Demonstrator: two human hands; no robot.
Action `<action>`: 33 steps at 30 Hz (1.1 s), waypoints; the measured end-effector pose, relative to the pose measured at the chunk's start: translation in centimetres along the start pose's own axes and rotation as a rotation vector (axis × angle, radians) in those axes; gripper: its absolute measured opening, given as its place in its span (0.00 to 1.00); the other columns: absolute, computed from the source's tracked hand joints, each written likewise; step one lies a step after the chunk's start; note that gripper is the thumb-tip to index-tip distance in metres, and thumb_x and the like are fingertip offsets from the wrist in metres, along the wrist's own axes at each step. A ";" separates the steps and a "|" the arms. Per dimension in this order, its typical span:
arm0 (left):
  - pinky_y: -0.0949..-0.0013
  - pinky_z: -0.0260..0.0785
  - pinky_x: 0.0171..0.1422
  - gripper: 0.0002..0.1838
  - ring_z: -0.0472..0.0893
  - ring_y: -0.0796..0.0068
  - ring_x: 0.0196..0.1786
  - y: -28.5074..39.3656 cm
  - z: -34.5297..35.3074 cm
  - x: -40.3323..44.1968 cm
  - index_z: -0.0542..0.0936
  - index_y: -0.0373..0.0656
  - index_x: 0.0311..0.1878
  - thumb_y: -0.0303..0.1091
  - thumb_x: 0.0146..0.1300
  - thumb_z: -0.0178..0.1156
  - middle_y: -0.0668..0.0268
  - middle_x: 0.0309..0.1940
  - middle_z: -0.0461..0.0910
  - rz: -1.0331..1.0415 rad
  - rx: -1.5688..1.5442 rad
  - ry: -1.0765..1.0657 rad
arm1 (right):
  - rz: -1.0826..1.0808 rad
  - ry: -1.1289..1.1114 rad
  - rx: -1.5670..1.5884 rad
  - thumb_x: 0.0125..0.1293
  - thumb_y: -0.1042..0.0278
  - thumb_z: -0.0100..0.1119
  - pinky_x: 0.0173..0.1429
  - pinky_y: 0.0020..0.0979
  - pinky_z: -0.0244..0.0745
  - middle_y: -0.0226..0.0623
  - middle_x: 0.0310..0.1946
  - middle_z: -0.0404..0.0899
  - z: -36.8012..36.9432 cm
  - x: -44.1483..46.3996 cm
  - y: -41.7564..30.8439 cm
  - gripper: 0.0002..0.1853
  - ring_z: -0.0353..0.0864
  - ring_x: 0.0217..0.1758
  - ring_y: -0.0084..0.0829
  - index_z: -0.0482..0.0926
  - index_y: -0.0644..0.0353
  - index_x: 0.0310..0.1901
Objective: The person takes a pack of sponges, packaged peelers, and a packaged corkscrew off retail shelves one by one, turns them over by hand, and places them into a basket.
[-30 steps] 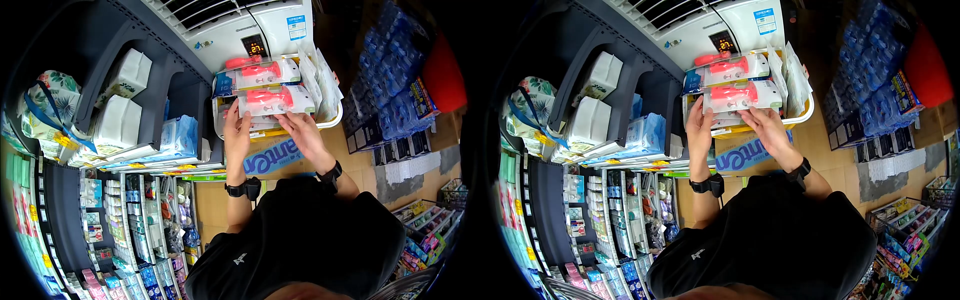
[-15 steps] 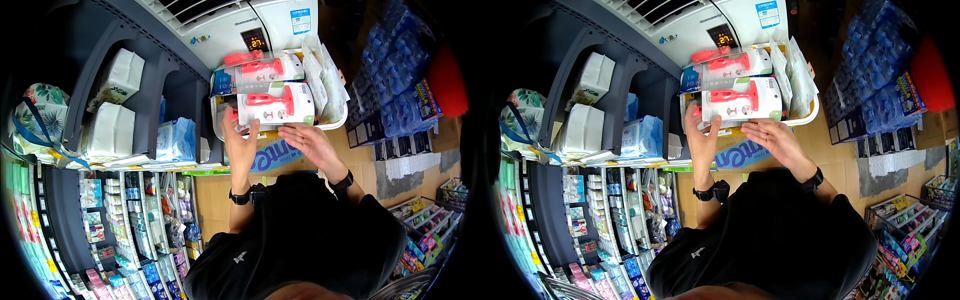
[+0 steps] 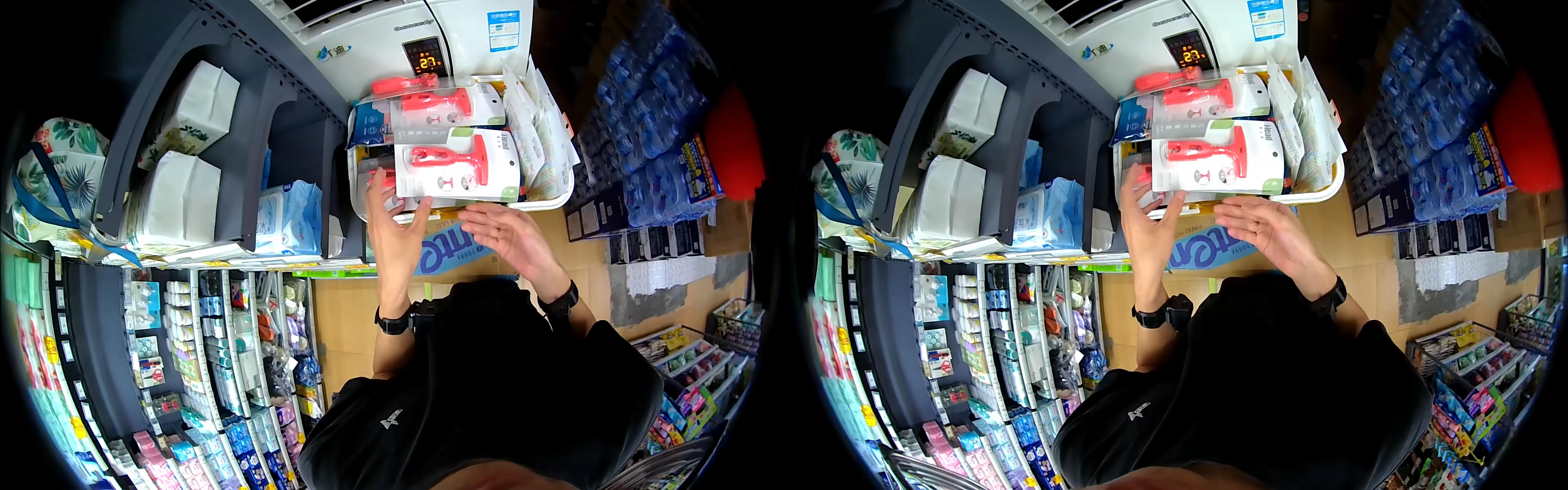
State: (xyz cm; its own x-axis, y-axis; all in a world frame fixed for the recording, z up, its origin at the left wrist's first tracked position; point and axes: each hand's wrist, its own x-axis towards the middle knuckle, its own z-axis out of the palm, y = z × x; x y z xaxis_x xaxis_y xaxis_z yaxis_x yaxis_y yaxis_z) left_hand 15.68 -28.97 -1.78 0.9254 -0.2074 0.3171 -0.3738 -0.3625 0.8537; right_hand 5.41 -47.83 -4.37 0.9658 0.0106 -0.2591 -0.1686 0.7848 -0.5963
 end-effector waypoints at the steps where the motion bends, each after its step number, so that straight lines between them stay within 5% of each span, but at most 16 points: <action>1: 0.63 0.77 0.58 0.41 0.78 0.63 0.61 0.1 -0.1 -0.1 0.63 0.34 0.73 0.29 0.59 0.73 0.52 0.65 0.71 -0.005 0.007 0.022 | 0.015 -0.029 -0.019 0.75 0.69 0.50 0.60 0.33 0.80 0.57 0.60 0.78 -0.2 -0.1 0.2 0.21 0.82 0.60 0.41 0.71 0.77 0.62; 10: 0.65 0.73 0.59 0.24 0.78 0.65 0.59 0.7 -3.0 -2.6 0.69 0.34 0.69 0.35 0.75 0.54 0.55 0.66 0.73 -0.002 -0.391 0.002 | 0.032 -0.199 -0.109 0.72 0.66 0.51 0.52 0.29 0.74 0.46 0.49 0.82 1.9 -0.8 2.1 0.18 0.83 0.49 0.31 0.72 0.66 0.58; 14: 0.64 0.72 0.60 0.31 0.80 0.62 0.58 0.9 -5.4 -5.5 0.67 0.33 0.71 0.51 0.80 0.41 0.51 0.65 0.74 -0.045 -0.502 0.062 | 0.036 -0.347 -0.148 0.72 0.66 0.51 0.54 0.30 0.71 0.46 0.50 0.81 3.8 -0.6 3.3 0.19 0.81 0.52 0.31 0.71 0.64 0.61; 22: 0.67 0.73 0.53 0.31 0.82 0.66 0.51 0.8 -12.0 -12.9 0.64 0.35 0.72 0.49 0.77 0.45 0.49 0.57 0.78 -0.183 -0.431 0.550 | 0.266 -0.539 -0.229 0.68 0.64 0.53 0.50 0.33 0.71 0.49 0.46 0.81 9.8 0.9 8.2 0.22 0.80 0.48 0.35 0.70 0.67 0.59; 33: 0.68 0.73 0.54 0.29 0.82 0.67 0.52 2.3 -21.6 -26.8 0.63 0.36 0.73 0.45 0.77 0.47 0.50 0.60 0.77 -0.232 -0.316 1.050 | 0.700 -0.950 -0.199 0.68 0.61 0.55 0.55 0.34 0.75 0.58 0.55 0.79 19.1 -1.8 18.3 0.30 0.82 0.53 0.40 0.63 0.68 0.68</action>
State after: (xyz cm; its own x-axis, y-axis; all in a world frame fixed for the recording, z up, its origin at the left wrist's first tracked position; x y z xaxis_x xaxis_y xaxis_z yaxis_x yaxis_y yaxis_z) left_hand -8.68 -4.57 0.62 0.6202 0.7585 0.2001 -0.2906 -0.0148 0.9567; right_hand 4.36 -21.64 -0.28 0.3971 0.9169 0.0408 -0.6626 0.3171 -0.6785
